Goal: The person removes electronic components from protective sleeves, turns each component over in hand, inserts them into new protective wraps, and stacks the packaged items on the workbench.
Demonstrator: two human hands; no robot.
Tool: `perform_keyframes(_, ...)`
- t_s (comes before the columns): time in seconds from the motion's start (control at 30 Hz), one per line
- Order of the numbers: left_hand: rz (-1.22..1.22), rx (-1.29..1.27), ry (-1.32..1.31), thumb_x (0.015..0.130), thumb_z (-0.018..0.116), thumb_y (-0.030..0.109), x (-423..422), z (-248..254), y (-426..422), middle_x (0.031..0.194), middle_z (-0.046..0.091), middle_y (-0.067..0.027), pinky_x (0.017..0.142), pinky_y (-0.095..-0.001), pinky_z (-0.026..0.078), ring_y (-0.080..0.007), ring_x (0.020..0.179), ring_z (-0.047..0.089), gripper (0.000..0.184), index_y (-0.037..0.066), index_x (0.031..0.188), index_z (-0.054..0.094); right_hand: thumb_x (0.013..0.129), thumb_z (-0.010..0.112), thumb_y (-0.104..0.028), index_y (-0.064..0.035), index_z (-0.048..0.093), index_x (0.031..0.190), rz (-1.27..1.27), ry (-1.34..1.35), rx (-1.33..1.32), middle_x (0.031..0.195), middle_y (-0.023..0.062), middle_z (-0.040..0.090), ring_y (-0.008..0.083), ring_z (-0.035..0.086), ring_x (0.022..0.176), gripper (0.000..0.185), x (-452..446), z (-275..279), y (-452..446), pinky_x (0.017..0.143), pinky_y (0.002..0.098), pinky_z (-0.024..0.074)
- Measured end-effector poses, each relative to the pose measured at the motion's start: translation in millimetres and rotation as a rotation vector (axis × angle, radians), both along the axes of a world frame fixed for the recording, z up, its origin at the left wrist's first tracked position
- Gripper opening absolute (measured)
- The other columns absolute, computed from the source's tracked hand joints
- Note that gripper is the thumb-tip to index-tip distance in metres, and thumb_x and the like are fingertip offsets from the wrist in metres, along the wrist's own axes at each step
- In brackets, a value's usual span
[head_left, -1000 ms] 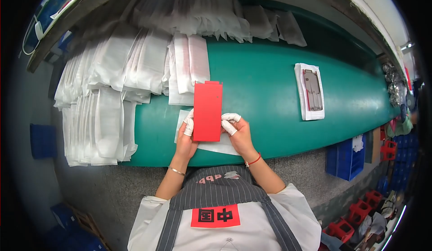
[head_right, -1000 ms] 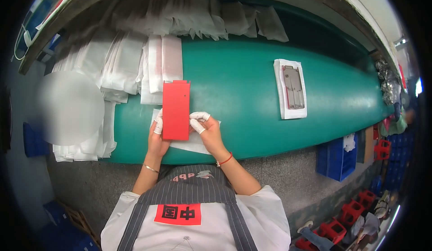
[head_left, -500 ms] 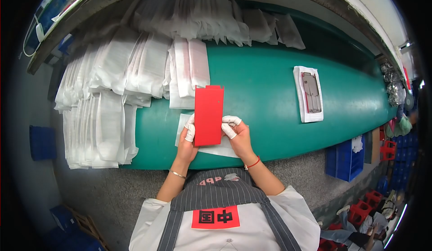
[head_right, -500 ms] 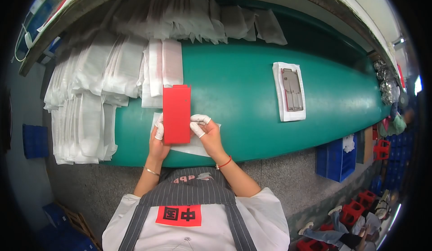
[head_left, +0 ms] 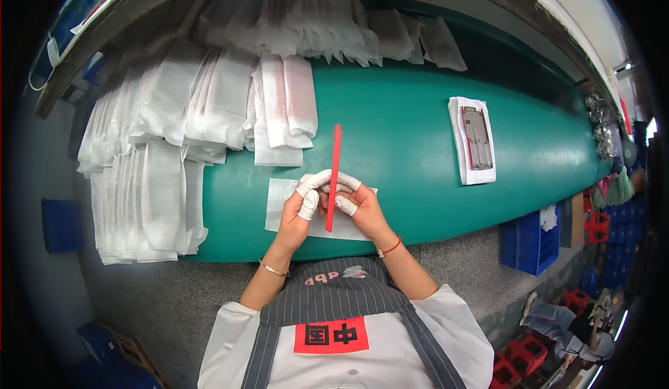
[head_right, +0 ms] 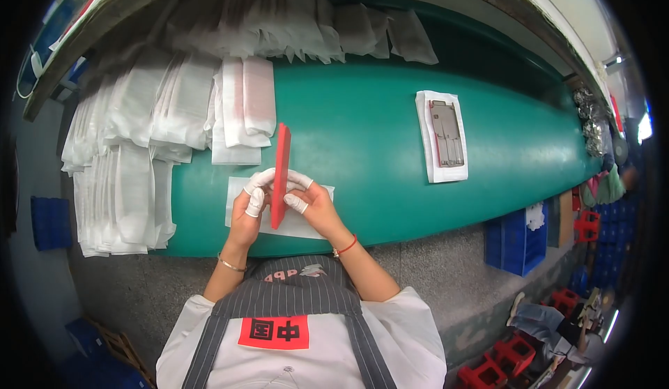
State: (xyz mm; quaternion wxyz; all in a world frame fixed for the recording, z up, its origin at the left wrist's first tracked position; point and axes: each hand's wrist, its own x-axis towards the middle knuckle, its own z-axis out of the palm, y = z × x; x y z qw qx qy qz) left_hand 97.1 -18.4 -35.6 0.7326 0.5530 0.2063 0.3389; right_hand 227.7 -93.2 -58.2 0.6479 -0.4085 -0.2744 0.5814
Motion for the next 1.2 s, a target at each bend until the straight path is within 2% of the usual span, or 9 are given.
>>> perform_keyframes(0.2, 0.123, -0.042, -0.019, 0.085, 0.053, 0.008, -1.2, 2.3, 3.4, 0.107, 0.050, -0.0073, 0.079, -0.0241, 0.042, -0.0110, 0.089, 0.051, 0.045, -0.001, 0.125, 0.034, 0.075, 0.060, 0.006, 0.0027, 0.043, 0.117, -0.293, -0.013, 0.052, 0.104, 0.0080, 0.053, 0.0123, 0.053, 0.088, 0.046, -7.1, -4.6, 2.2, 0.080, 0.0250, 0.0450)
perform_keyframes(0.37, 0.032, -0.223, 0.102, 0.082, 0.056, 0.004, -3.2, -6.2, 6.4, 0.109, 0.051, -0.0078, 0.074, -0.0221, 0.044, -0.0104, 0.090, 0.052, 0.047, -0.001, 0.124, 0.035, 0.079, 0.059, -0.004, 0.0011, 0.046, 0.114, -0.255, -0.081, 0.142, 0.103, 0.0059, 0.053, 0.0119, 0.052, 0.089, 0.037, -5.4, 12.1, -2.6, 0.080, 0.0258, 0.0433)
perform_keyframes(0.43, -0.019, -0.246, 0.182, 0.083, 0.056, 0.006, -5.5, -11.5, 6.0, 0.107, 0.052, -0.0066, 0.065, -0.0198, 0.044, -0.0086, 0.084, 0.053, 0.048, 0.000, 0.125, 0.034, 0.087, 0.051, -0.016, 0.0005, 0.049, 0.113, -0.193, -0.183, 0.106, 0.098, 0.0035, 0.055, 0.0097, 0.052, 0.085, 0.031, -6.1, 19.1, -4.5, 0.077, 0.0242, 0.0428)
perform_keyframes(0.63, -0.098, -0.228, 0.173, 0.084, 0.057, 0.028, -6.9, -19.8, 6.0, 0.099, 0.054, -0.0048, 0.063, -0.0216, 0.044, -0.0087, 0.082, 0.053, 0.056, 0.000, 0.126, 0.033, 0.089, 0.047, -0.013, 0.0007, 0.051, 0.112, -0.141, -0.221, 0.113, 0.094, 0.0040, 0.054, 0.0104, 0.053, 0.079, 0.027, -5.9, 22.3, -3.2, 0.073, 0.0238, 0.0435)
perform_keyframes(0.73, -0.215, -0.227, 0.095, 0.070, 0.049, 0.066, -11.5, -24.2, 7.7, 0.103, 0.052, -0.0050, 0.075, -0.0267, 0.044, -0.0124, 0.088, 0.053, 0.090, -0.002, 0.127, 0.032, 0.086, 0.049, -0.007, 0.0011, 0.054, 0.106, -0.088, -0.387, 0.157, 0.091, 0.0076, 0.055, 0.0144, 0.055, 0.076, 0.023, -1.9, 24.4, -1.3, 0.069, 0.0248, 0.0447)
perform_keyframes(0.8, -0.275, -0.394, -0.020, 0.071, 0.045, 0.067, -13.7, -14.0, 7.5, 0.106, 0.051, -0.0068, 0.075, -0.0279, 0.044, -0.0142, 0.088, 0.053, 0.089, -0.001, 0.127, 0.031, 0.081, 0.055, -0.005, 0.0007, 0.055, 0.103, -0.293, -0.966, 0.292, 0.090, 0.0097, 0.055, 0.0174, 0.056, 0.076, 0.023, 9.8, 26.8, 5.7, 0.068, 0.0263, 0.0447)
perform_keyframes(0.83, -0.271, -0.443, -0.104, 0.071, 0.042, 0.069, -12.7, -12.7, 6.5, 0.108, 0.049, -0.0093, 0.075, -0.0300, 0.045, -0.0182, 0.087, 0.055, 0.091, -0.001, 0.127, 0.031, 0.076, 0.056, -0.002, 0.0009, 0.057, 0.100, -0.338, -1.028, 0.236, 0.093, 0.0137, 0.054, 0.0249, 0.056, 0.074, 0.024, 11.4, 22.8, 6.8, 0.066, 0.0310, 0.0453)
perform_keyframes(1.0, -0.238, -0.882, -0.518, 0.075, 0.039, 0.068, -11.6, 0.6, 5.4, 0.115, 0.046, -0.0134, 0.072, -0.0334, 0.046, -0.0274, 0.085, 0.053, 0.083, 0.004, 0.129, 0.032, 0.068, 0.066, -0.014, 0.0005, 0.056, 0.100, -0.133, -1.562, 0.048, 0.111, 0.0162, 0.048, 0.0337, 0.044, 0.106, 0.036, 16.1, 14.5, 12.8, 0.087, 0.0414, 0.0369)
perform_keyframes(1.2, -0.243, -1.115, -0.672, 0.078, 0.038, 0.065, -17.1, 2.4, 7.4, 0.117, 0.044, -0.0159, 0.060, -0.0329, 0.050, -0.0291, 0.084, 0.051, 0.082, 0.001, 0.129, 0.030, 0.065, 0.067, -0.010, -0.0031, 0.058, 0.075, -0.063, -1.366, 0.057, 0.097, 0.0101, 0.056, 0.0282, 0.052, 0.093, 0.016, 24.7, 10.9, 4.9, 0.078, 0.0373, 0.0416)
